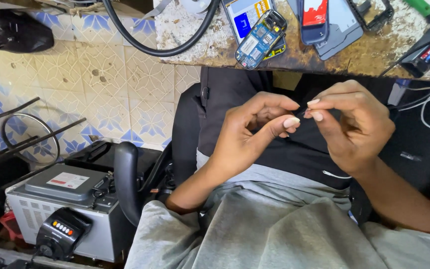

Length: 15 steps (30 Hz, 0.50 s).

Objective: A person is performing precision repair on a mobile phone motherboard using a soldering iron, tweezers, and solder paste.

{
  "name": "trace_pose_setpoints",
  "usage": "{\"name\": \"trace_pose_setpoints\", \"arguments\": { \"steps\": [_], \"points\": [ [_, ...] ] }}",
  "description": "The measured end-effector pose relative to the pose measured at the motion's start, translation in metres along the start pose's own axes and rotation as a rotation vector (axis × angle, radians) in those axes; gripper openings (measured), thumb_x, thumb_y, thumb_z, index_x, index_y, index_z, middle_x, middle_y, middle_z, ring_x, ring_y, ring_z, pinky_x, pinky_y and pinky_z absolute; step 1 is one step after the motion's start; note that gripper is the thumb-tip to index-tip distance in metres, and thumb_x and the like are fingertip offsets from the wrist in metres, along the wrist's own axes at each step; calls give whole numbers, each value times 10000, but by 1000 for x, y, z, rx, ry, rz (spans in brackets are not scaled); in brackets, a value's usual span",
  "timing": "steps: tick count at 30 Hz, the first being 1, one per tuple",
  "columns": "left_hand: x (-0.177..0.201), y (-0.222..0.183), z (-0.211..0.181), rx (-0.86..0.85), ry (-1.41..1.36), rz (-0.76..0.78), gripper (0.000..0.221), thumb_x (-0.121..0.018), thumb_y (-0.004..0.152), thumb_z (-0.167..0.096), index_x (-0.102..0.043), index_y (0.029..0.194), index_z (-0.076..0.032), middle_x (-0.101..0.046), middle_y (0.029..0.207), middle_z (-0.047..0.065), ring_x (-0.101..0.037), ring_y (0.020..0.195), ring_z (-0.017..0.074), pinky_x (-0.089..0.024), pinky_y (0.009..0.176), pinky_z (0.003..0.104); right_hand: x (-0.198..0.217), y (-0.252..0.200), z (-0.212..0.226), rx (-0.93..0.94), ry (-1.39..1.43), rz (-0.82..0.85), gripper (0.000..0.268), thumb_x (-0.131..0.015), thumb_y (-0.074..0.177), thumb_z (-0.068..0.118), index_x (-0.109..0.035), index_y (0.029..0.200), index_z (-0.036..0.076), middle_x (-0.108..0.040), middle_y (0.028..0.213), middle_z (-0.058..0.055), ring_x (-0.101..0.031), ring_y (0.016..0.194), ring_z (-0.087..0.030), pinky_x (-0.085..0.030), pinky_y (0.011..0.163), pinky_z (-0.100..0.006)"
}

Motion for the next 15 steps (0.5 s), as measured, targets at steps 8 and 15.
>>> {"name": "trace_pose_setpoints", "arguments": {
  "steps": [8,15],
  "points": [
    [-2,-3,8,14,-70,11,190,-633,1050,-199,-667,1150,-41,-725,991,76,-733,925,132,-635,811,249,-6,-3,0,12,-47,31,193,-607,1042,68,-632,994,-118,-659,925,-252,-636,849,-341,-498,798,-408],
    [-2,1,-14,-116,116,50,129,-621,1052,-188,-676,1042,-72,-679,957,40,-653,840,100,-563,773,234,-8,-4,-2,2,-39,61,179,-617,1034,77,-630,998,-97,-659,928,-241,-639,842,-324,-497,794,-394]
  ]
}}
Point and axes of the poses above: each hand's wrist, its own y-axis towards the middle knuckle, its own x-axis out of the back of the hand, z = x × y, the point moved 9 cm from there along y, towards the middle knuckle
